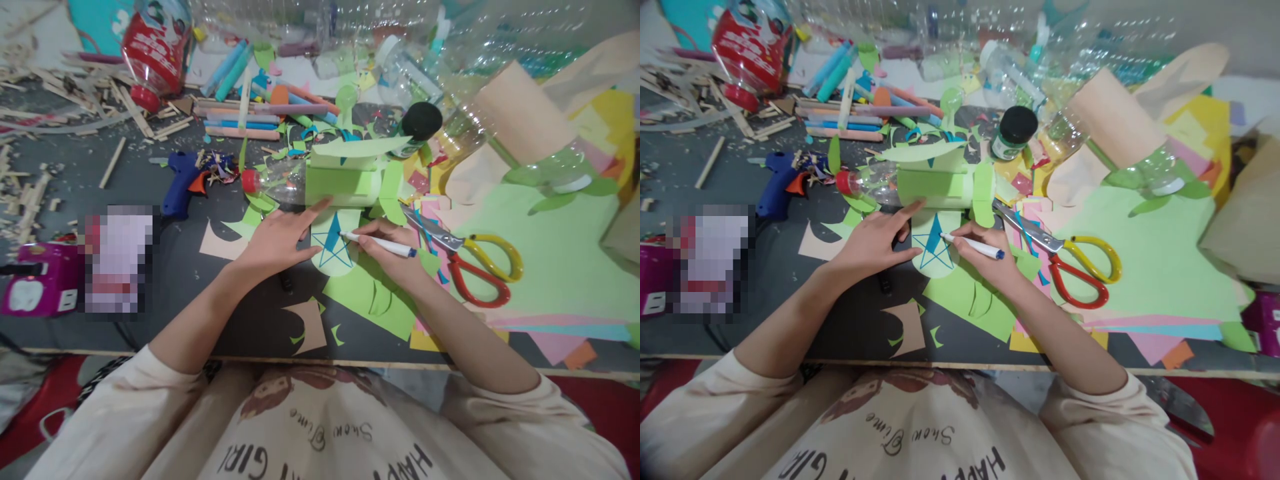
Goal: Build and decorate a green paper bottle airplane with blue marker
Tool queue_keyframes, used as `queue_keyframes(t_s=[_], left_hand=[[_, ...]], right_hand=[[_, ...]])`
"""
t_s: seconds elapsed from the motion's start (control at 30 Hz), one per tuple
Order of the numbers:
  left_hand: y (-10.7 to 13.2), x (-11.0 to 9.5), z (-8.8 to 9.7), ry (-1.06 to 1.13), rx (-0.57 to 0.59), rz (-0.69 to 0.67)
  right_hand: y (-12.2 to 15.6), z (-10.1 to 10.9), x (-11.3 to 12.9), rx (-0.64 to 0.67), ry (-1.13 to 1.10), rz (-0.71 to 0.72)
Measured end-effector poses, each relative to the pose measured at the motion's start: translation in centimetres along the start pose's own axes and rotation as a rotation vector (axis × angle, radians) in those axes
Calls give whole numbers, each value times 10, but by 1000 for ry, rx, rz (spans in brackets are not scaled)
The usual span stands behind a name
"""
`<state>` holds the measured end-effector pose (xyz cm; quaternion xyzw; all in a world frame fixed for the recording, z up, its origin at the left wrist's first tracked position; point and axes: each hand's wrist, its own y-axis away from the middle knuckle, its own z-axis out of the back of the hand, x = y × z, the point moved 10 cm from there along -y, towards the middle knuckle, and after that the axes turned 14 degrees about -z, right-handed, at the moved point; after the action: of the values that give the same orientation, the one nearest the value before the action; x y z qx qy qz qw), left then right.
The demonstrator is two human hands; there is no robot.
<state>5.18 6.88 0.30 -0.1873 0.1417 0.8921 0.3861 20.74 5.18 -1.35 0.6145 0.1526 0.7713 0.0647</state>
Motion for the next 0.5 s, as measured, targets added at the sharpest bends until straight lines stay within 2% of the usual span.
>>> queue_keyframes(t_s=[0.23, 0.5], left_hand=[[0, 1, -1, 2, 8, 2], [0, 0, 1, -7, 3, -6]], right_hand=[[-2, 8, -4, -86, 2, -37], [-1, 2, 4, -49, 13, -23]])
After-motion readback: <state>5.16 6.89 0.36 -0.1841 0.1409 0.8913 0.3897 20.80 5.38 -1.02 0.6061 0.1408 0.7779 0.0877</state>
